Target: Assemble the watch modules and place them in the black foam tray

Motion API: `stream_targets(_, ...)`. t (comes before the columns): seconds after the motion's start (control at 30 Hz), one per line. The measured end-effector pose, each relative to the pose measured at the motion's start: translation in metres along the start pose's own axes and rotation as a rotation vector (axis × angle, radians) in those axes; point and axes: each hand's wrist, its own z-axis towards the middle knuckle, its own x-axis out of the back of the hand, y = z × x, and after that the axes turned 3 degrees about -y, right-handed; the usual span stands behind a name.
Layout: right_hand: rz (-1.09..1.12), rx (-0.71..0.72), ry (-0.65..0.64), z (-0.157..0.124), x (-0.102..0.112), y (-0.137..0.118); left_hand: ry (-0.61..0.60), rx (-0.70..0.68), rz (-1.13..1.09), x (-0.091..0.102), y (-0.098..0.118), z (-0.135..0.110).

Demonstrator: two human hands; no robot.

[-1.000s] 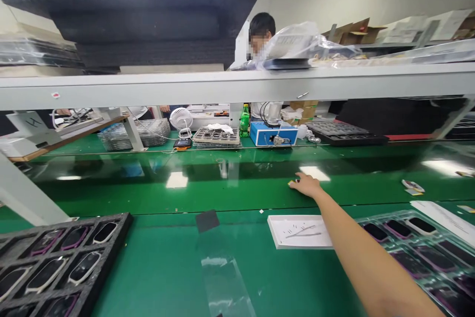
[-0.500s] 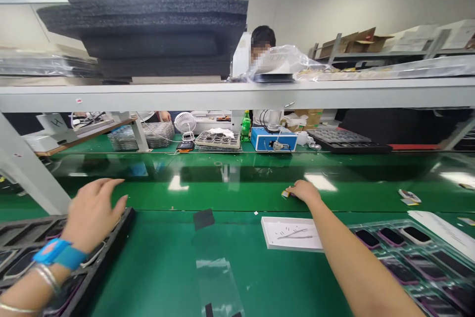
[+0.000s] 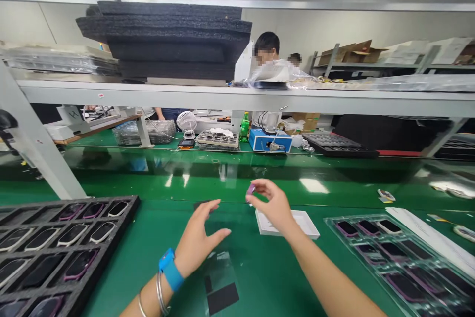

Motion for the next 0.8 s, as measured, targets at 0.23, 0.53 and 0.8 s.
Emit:
stream_targets(0.23, 0.144, -0.117, -0.201, -0.079, -0.063, -0.027, -0.209, 0.126, -0.516, -0.013, -0.014, -0.024)
stream_targets(0.53, 0.012, 0.06, -0.188, -0.087, -0.059, -0.011, -0.179, 0.337, -0.899, -0.006, -0.025, -0.021)
stream_targets(0.8, 0.013, 0.13, -0.146, -0.09, -0.06, -0.021, -0.187, 0.467, -1.108, 0.0, -0.02, -0.026)
